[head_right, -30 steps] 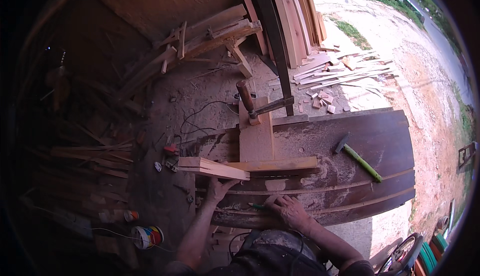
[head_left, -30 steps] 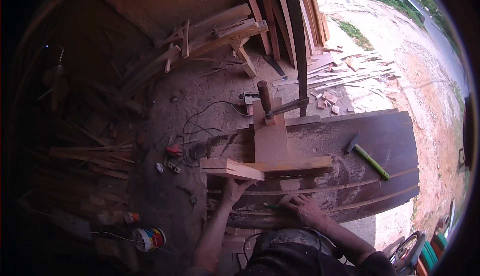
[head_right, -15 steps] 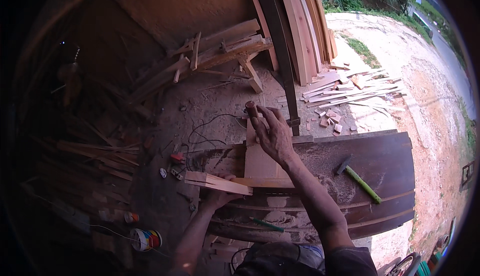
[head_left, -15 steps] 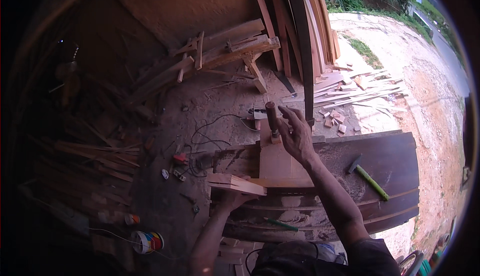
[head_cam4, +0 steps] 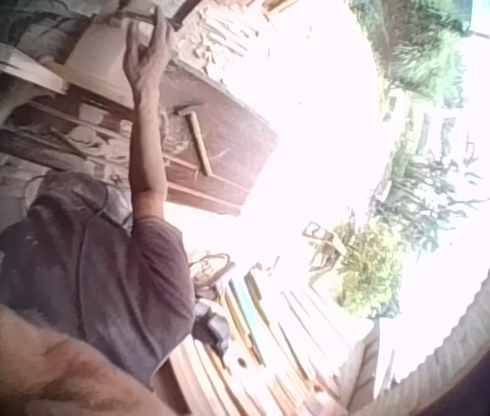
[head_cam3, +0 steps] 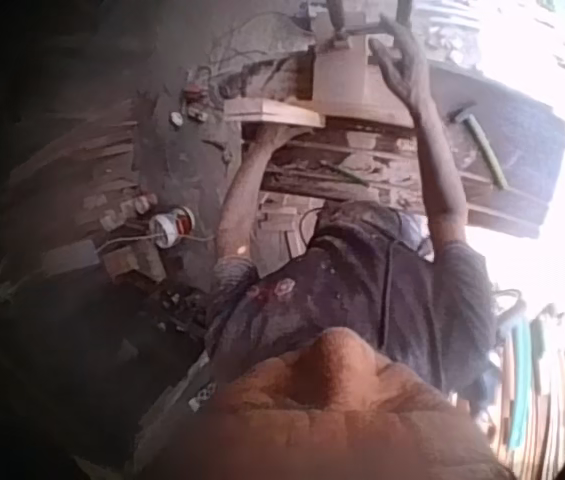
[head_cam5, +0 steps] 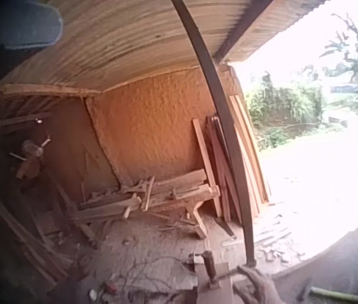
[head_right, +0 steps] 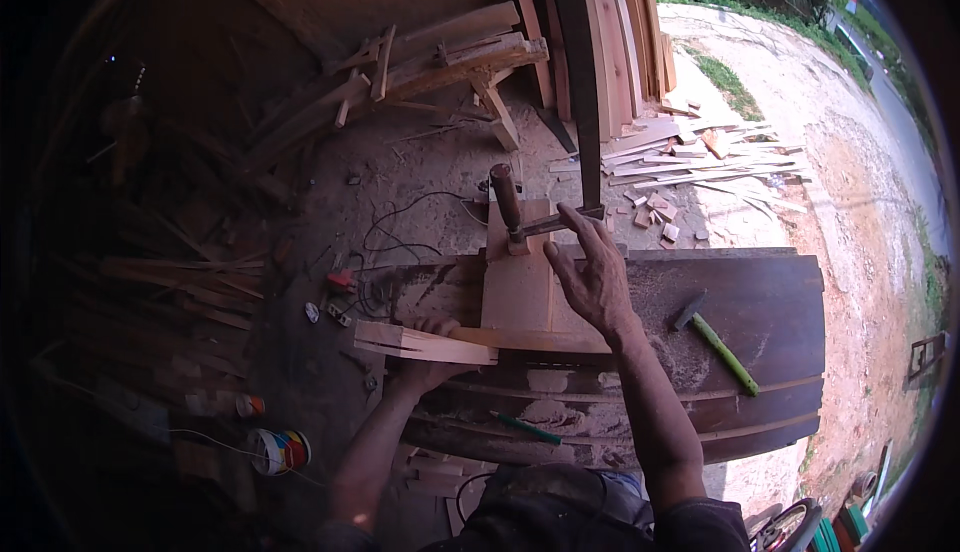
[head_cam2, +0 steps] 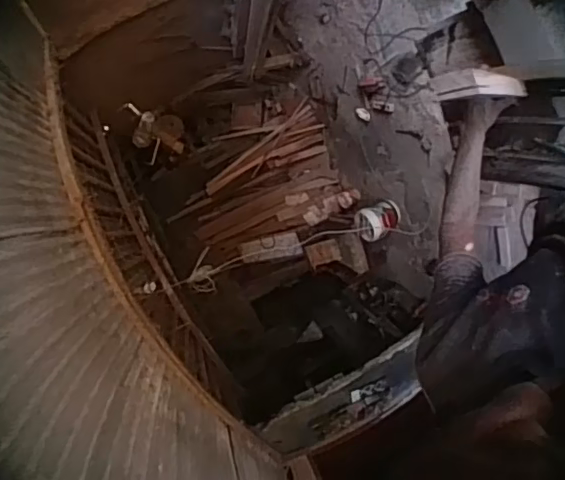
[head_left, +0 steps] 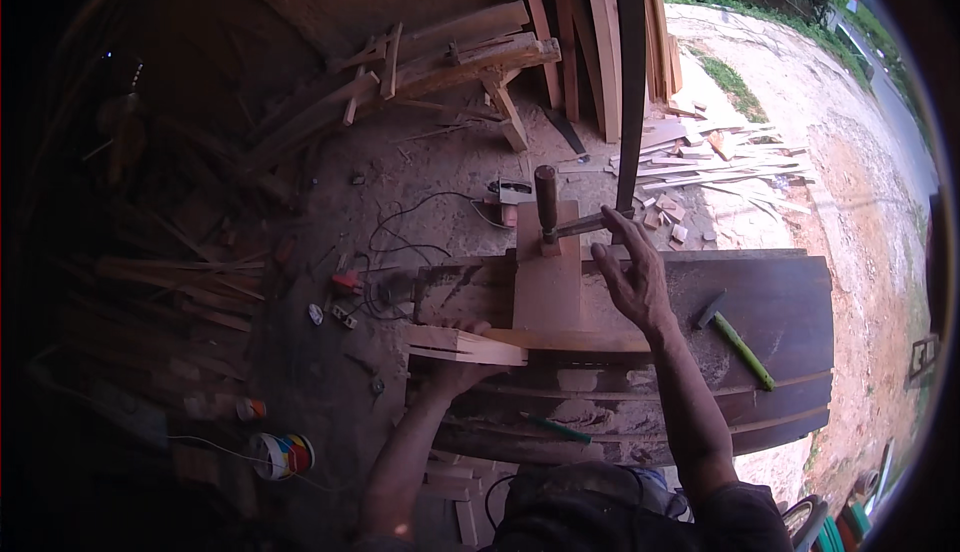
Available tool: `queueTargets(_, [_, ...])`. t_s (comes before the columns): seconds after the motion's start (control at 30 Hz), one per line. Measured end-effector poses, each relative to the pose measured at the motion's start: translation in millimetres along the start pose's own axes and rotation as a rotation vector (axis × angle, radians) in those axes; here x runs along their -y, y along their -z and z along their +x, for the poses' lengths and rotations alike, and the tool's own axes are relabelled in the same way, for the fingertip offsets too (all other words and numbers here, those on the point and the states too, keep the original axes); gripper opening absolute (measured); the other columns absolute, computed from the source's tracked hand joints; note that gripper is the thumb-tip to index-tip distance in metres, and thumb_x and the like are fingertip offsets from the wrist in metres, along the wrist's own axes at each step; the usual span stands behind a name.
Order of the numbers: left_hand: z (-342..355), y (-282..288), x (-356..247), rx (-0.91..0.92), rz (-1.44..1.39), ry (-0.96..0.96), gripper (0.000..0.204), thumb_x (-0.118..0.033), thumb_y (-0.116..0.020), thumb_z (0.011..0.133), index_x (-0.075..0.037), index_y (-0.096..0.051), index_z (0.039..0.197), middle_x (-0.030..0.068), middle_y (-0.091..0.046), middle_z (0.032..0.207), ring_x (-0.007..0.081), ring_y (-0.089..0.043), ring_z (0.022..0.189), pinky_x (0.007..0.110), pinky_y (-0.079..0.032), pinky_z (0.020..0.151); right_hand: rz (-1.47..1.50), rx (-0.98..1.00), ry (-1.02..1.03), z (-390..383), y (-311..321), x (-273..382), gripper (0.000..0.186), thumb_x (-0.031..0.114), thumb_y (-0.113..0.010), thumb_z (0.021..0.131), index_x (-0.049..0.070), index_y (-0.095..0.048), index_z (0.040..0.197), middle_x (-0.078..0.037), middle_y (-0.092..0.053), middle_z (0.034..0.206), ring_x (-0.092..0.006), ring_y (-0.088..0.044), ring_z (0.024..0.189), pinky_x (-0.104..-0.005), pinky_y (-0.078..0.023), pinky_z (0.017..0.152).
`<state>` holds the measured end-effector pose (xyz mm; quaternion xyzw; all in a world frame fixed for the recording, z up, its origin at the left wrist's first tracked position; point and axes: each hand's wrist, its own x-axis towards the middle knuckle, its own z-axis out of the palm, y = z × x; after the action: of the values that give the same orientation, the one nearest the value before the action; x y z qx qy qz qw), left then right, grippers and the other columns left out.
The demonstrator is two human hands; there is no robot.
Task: The person processes pieces of wood by hand and using tools. They hold and inspect wooden boards, use a hand plane to smooth a wooden beam, and then use a pencil and square to mark a piece of wood placed in a clamp.
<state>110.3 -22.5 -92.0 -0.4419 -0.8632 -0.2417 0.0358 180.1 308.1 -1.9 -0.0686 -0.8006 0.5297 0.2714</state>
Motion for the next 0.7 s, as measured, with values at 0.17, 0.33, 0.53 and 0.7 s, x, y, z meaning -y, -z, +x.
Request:
queueTargets(0.17, [-12, -24, 16, -0.120, -0.149, 0.014, 0.080, -0.043, -0.094, 0.058, -0.002, -0.056, 0.116, 0.0164, -0.053, 0.116, 0.0361, -0.052, 0.112, 0.049, -0.043, 0.092, -0.020, 0.189, -0.180, -108, 70, -83, 0.081, 0.040, -0.078, 0.081, 0.004, -0.046, 0.146, -0.021, -0.060, 0.127, -0.0333, -0.057, 0.121, -0.0437, -0.046, 0.101])
queueTargets(0.33, [-10, -11, 5, 0.061, -0.193, 0.157, 0.077, -0.039, -0.091, 0.064, -0.004, -0.052, 0.121, 0.0170, -0.051, 0.123, 0.0366, -0.048, 0.119, 0.051, -0.041, 0.097, -0.345, 0.270, -0.088, -161, 65, -120, 0.089, 0.043, -0.082, 0.071, 0.004, -0.045, 0.143, -0.018, -0.060, 0.126, -0.0402, -0.054, 0.120, -0.0476, -0.042, 0.102])
queueTargets(0.53, [-21, -15, 15, -0.029, -0.197, 0.118, 0.073, -0.039, -0.092, 0.062, -0.005, -0.054, 0.114, 0.0173, -0.054, 0.118, 0.0362, -0.052, 0.114, 0.048, -0.043, 0.095, -0.377, 0.252, 0.000, -164, 54, -144, 0.053, 0.009, -0.062, 0.086, 0.008, -0.052, 0.138, -0.018, -0.061, 0.125, -0.0340, -0.056, 0.119, -0.0446, -0.044, 0.103])
queueTargets(0.7, [-20, -18, 13, -0.059, -0.068, 0.057, 0.072, -0.039, -0.093, 0.061, -0.004, -0.054, 0.112, 0.0168, -0.055, 0.116, 0.0358, -0.053, 0.112, 0.047, -0.043, 0.093, -0.355, 0.272, -0.104, -163, 58, -153, 0.050, 0.003, -0.058, 0.087, 0.007, -0.053, 0.137, -0.017, -0.059, 0.130, -0.0321, -0.053, 0.124, -0.0417, -0.041, 0.107])
